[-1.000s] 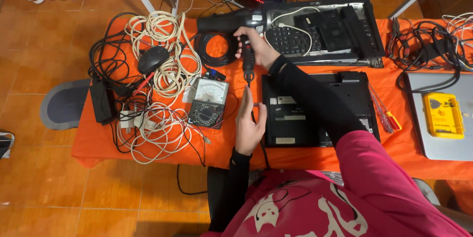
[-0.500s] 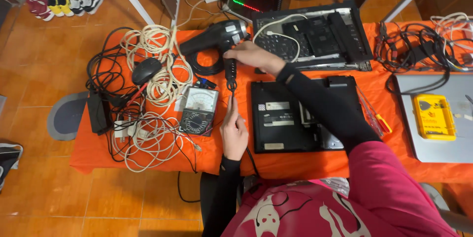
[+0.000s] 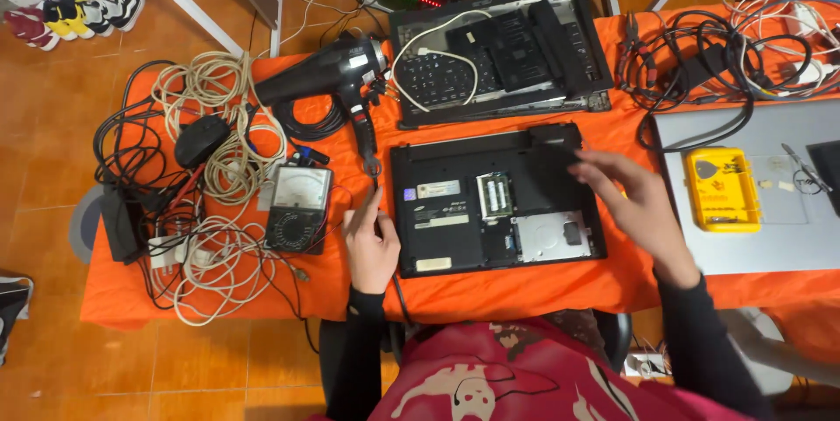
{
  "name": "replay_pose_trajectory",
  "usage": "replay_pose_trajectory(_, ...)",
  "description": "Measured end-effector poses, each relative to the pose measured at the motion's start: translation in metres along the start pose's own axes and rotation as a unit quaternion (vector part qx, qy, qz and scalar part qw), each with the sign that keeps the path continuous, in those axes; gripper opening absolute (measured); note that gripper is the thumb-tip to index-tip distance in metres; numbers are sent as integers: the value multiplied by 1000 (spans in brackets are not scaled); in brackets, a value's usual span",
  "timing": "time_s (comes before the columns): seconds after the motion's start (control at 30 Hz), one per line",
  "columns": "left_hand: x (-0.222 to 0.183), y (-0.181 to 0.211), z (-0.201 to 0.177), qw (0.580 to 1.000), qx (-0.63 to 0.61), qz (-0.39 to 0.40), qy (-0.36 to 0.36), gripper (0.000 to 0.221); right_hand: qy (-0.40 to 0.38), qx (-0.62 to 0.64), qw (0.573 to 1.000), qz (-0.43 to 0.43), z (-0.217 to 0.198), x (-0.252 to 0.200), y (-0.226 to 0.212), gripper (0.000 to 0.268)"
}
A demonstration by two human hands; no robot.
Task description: Repairing a laptop by heating components with a hair dryer and using a screwdriver.
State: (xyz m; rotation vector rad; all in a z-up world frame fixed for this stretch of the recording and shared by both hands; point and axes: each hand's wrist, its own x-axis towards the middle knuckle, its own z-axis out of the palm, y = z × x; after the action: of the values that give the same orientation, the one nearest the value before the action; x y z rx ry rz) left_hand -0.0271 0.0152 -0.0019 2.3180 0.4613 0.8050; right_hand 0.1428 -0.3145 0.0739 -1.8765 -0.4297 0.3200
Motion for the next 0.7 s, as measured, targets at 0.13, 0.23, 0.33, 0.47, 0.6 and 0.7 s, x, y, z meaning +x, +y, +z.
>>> replay_pose_trajectory(0.13, 2, 11, -3, 1000, 12, 14, 6, 31, 108, -70, 991, -37, 11, -34, 26, 27)
replay_pose_trajectory(0.23, -1, 11, -4, 998, 22, 45, 45, 27, 179, -143, 967, -111, 26, -45, 30, 22)
replay_pose_trajectory(0.33, -15, 23, -11, 992, 26, 69, 102, 28, 200, -200, 944, -171, 30, -47, 32, 21)
replay_pose_trajectory(0.47, -60, 55, -24, 978, -25, 116, 170, 47, 197, -209, 940, -184, 30, -43, 34, 21)
replay_pose_trajectory(0.6, -160, 72, -42, 978, -71, 115, 161, 56, 179, -222, 939, -193, 31, -42, 37, 21)
replay_pose_trajectory(0.7, -216, 89, -55, 976, -101, 125, 144, 53, 172, -232, 937, -197, 33, -44, 42, 21)
